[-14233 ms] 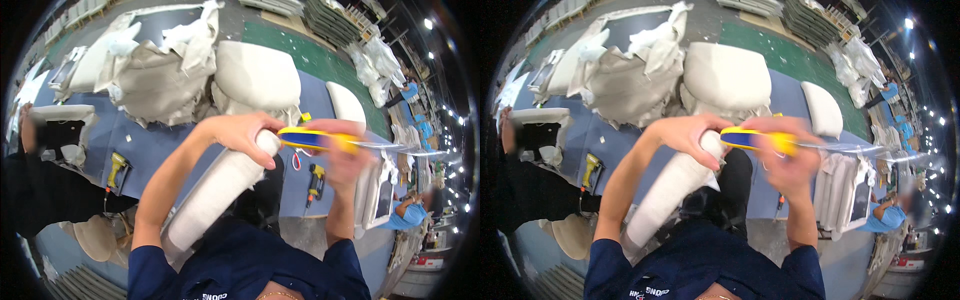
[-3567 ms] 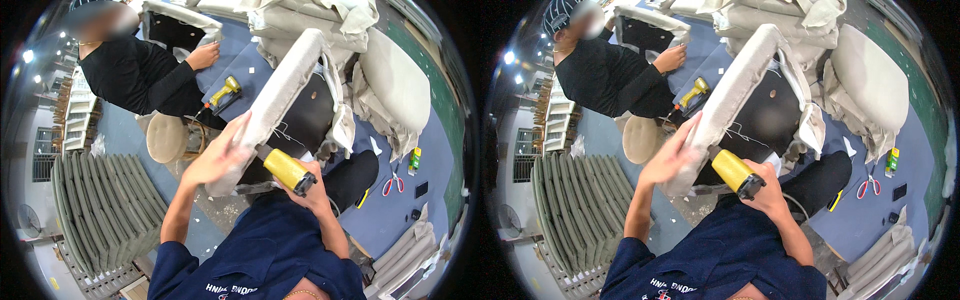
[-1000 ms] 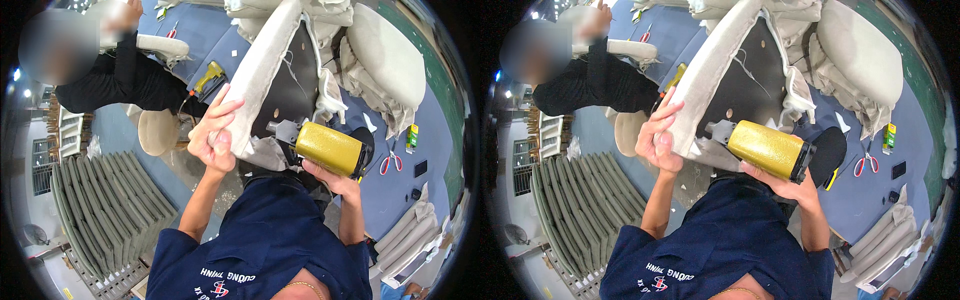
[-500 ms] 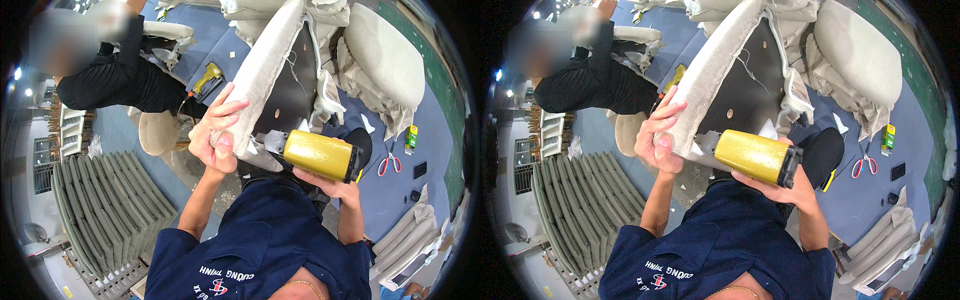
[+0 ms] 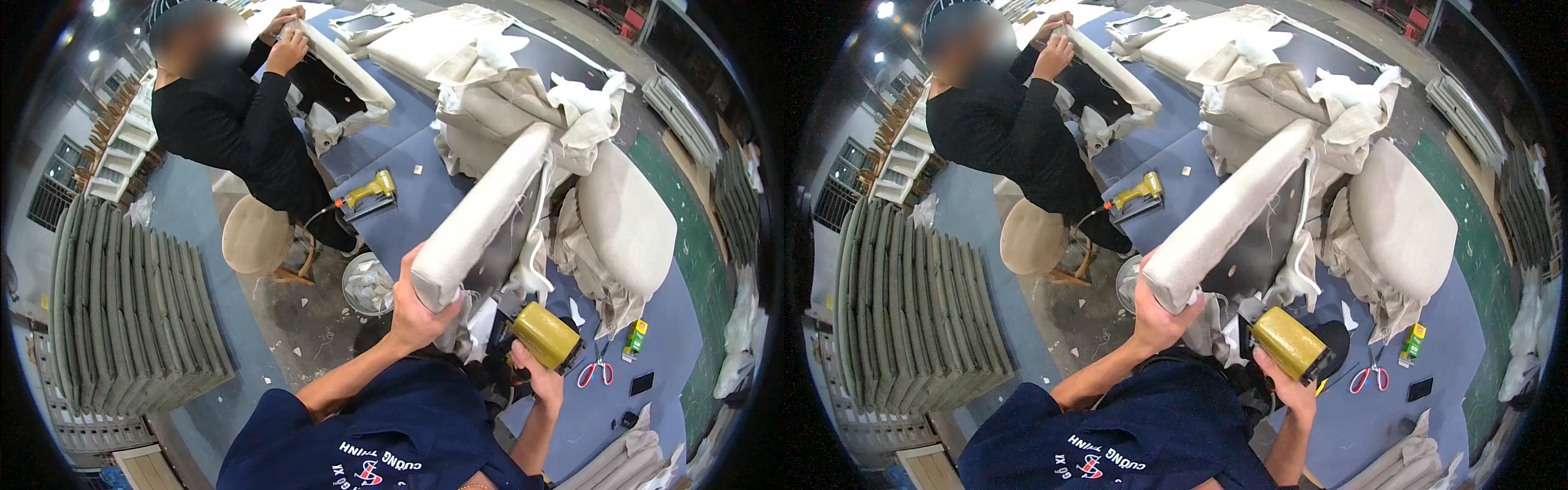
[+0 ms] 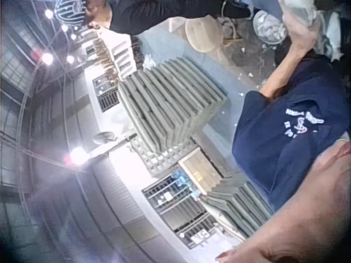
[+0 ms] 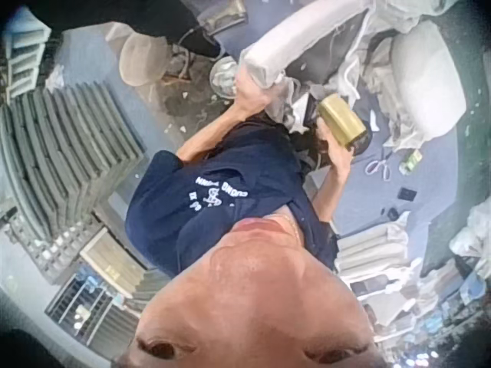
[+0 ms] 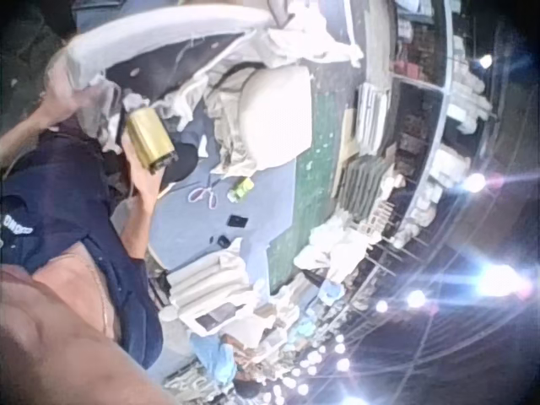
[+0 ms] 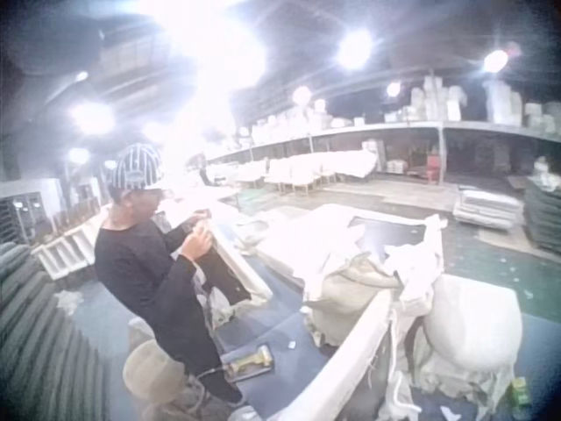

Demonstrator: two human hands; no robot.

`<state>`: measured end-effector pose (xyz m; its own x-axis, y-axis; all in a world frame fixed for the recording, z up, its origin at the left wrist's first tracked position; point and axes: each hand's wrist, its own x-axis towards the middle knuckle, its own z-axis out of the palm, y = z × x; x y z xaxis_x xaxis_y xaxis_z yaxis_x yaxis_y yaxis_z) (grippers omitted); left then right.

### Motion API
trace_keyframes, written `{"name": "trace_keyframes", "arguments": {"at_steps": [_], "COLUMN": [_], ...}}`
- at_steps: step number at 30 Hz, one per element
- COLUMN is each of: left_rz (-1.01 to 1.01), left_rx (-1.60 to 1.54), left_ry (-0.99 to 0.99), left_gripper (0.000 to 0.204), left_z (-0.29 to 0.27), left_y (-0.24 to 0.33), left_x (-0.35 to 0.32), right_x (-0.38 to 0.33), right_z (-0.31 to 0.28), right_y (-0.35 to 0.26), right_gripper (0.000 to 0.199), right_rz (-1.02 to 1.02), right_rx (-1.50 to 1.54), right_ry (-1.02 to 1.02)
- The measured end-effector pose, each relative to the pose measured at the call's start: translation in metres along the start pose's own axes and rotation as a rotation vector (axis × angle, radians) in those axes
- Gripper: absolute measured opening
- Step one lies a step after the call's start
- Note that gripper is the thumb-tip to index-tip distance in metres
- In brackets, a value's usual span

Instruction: The person uses a staple gun to attach white fabric to a curved furniture component, likely a chair armrest. They repeatedly pull the fabric taut, staple it, and trim excess material with scissors. The person also uses a screwdriver to adjust the fabric tension during the process.

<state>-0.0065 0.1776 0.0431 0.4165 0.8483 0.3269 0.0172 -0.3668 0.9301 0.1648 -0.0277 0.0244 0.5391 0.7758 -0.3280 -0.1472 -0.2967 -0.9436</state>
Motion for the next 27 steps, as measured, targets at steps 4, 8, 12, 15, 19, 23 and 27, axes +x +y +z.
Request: {"name": "trace_keyframes", "arguments": {"at_steps": [4,8,12,15,19,23,27], "left_rz": [-0.047,0.24,0.363,0.483,0.58,0.446,0.536], "left_rx": [-0.141,0.077,-0.255,-0.24,-0.308,-0.068,0.124], "left_ry": [-0.049,-0.348,-0.783,-1.132,-1.469,-1.694,-1.736], "left_gripper": [0.087,0.091,0.083,0.064,0.025,0.027,0.033], "left_z": [-0.013,-0.006,0.031,0.088,0.142,0.176,0.16], "left_y": [0.052,0.064,0.055,0.073,0.098,0.127,0.143], "left_x": [0.023,0.067,0.133,0.168,0.192,0.178,0.182], "right_x": [-0.012,-0.008,-0.02,-0.042,-0.066,-0.085,-0.09], "right_z": [-0.007,-0.012,-0.021,-0.028,-0.037,-0.059,-0.046], "right_y": [-0.011,-0.024,-0.028,-0.046,-0.067,-0.04,-0.033], "right_gripper": [0.038,0.024,0.029,0.028,0.046,0.053,0.05], "right_rz": [0.017,-0.04,-0.039,-0.138,-0.239,-0.214,-0.199], "right_rx": [0.04,0.287,-0.061,-0.047,-0.203,-0.396,-0.413], "right_ry": [0.095,0.148,0.389,0.49,0.613,0.756,0.881]}}
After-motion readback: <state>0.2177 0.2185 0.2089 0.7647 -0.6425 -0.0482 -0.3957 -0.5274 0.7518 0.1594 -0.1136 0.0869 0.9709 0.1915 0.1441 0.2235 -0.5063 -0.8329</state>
